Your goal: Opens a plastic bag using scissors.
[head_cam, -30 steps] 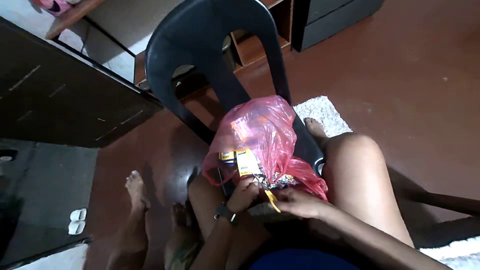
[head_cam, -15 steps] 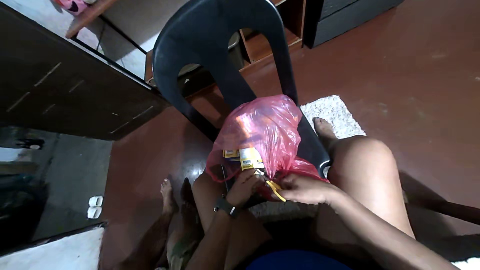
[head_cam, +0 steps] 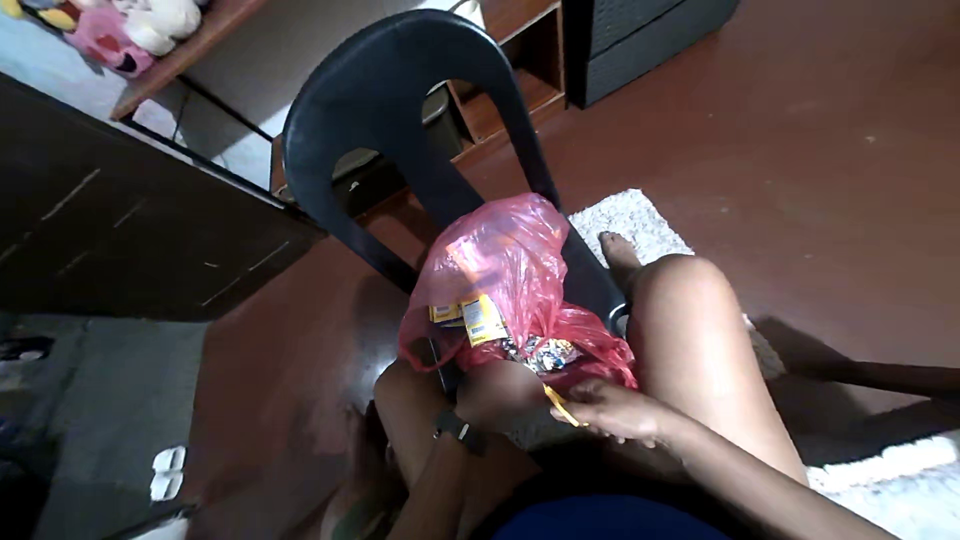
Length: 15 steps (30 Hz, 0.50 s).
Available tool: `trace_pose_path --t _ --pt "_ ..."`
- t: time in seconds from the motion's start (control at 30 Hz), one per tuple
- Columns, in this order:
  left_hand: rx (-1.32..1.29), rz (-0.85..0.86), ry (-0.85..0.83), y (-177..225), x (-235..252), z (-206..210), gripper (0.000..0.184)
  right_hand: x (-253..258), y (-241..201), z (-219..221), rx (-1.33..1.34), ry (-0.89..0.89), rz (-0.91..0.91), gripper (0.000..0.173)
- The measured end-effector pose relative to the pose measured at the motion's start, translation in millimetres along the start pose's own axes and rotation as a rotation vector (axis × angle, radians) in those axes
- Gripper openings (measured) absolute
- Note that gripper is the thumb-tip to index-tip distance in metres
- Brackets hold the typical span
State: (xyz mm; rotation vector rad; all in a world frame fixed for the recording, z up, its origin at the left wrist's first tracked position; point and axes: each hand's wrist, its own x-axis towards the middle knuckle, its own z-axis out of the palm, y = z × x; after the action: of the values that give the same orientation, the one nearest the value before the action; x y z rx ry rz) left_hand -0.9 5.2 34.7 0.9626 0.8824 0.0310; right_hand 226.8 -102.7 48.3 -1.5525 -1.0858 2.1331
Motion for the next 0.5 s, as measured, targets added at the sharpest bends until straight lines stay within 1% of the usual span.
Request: trace_pose_path --t 0.07,0.1,0.17,0.23,0.3,0.4,0.5 --pt "-0.045 -0.006 -0.032 -6 4 1 0.028 -3 6 6 0.036 0.026 0.019 0.040" --pt "-0.080 -0.020 -0.015 -8 4 3 0.028 -2 7 8 0.045 0.035 0.023 0.038" --pt "-0.149 -0.063 0.083 -7 4 9 0.026 0 5 9 0.053 0.056 0.026 0.037" --pt "-0.152 -0.068 0.193 -4 2 14 0.030 5 6 10 0.041 0.074 0.029 0.038" --pt "-0.083 -0.035 0.266 -4 -1 17 0.034 10 11 11 0.029 0.098 0.025 0.037" --pt "-0.052 0.025 0.365 -7 -3 19 0.030 11 13 13 0.014 0.130 0.008 0.035" --pt "-0.214 0.054 0.495 -8 -2 28 0.027 12 16 14 -0.003 0.142 -0.026 0.034"
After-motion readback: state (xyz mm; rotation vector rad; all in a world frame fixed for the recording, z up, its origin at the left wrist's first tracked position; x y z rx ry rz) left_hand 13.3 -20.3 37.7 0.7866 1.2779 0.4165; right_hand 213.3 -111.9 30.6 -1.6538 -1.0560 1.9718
